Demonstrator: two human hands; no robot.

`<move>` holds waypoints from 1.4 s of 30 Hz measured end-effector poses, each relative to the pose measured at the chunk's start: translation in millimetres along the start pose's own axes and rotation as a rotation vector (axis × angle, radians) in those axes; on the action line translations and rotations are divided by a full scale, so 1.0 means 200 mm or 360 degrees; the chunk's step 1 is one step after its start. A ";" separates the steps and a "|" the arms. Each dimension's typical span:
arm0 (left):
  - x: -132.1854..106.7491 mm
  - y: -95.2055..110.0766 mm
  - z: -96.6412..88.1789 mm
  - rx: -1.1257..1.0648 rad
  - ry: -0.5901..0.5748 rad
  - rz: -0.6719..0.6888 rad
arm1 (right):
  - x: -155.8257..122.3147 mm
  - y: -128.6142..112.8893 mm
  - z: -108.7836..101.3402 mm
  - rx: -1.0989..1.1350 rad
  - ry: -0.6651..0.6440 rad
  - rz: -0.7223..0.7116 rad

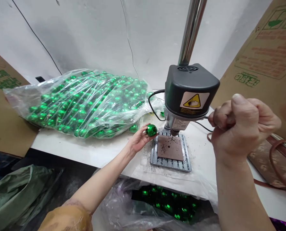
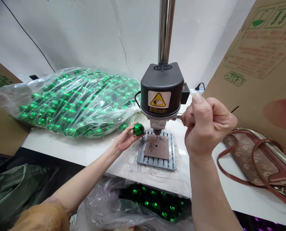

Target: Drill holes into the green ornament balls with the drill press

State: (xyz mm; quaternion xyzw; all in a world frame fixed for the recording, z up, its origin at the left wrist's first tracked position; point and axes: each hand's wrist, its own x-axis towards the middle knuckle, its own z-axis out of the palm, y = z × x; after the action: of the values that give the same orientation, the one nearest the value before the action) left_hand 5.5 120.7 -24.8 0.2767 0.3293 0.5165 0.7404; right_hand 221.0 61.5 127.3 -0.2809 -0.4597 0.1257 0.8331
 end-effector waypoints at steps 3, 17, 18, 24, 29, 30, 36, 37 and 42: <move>-0.04 -0.07 0.04 0.0115 0.0004 0.0110 | 0.00 0.01 0.00 0.0021 -0.0013 -0.0010; -0.01 -0.34 0.10 0.1030 -0.0115 0.0552 | 0.00 0.02 -0.02 0.0028 -0.0069 -0.0055; 0.00 -0.35 0.10 0.1046 -0.0125 0.0556 | -0.01 0.02 -0.02 0.0020 -0.0068 -0.0059; 0.04 -0.35 0.09 0.1130 -0.0239 0.0615 | -0.01 0.02 -0.01 -0.0030 -0.0052 -0.0077; 0.07 -0.34 0.07 0.1466 -0.0321 0.0643 | -0.01 0.02 -0.01 -0.0012 -0.0060 -0.0090; 0.07 -0.34 0.06 0.1491 -0.0332 0.0638 | -0.01 0.02 -0.01 -0.0010 -0.0061 -0.0086; 0.04 -0.32 0.05 0.1479 -0.0394 0.0644 | -0.01 0.02 -0.01 0.0009 -0.0073 -0.0065; 0.04 -0.32 0.06 0.1476 -0.0405 0.0645 | -0.01 0.02 -0.01 0.0016 -0.0074 -0.0070; 0.02 -0.33 0.06 0.1450 -0.0473 0.0634 | -0.01 0.02 -0.01 -0.0008 -0.0058 -0.0092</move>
State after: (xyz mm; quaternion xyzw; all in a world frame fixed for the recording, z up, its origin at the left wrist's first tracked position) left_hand 55.3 102.3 -67.4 0.6986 0.3530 0.4068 0.4711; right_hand 222.7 63.5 123.1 -0.2673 -0.4830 0.1055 0.8271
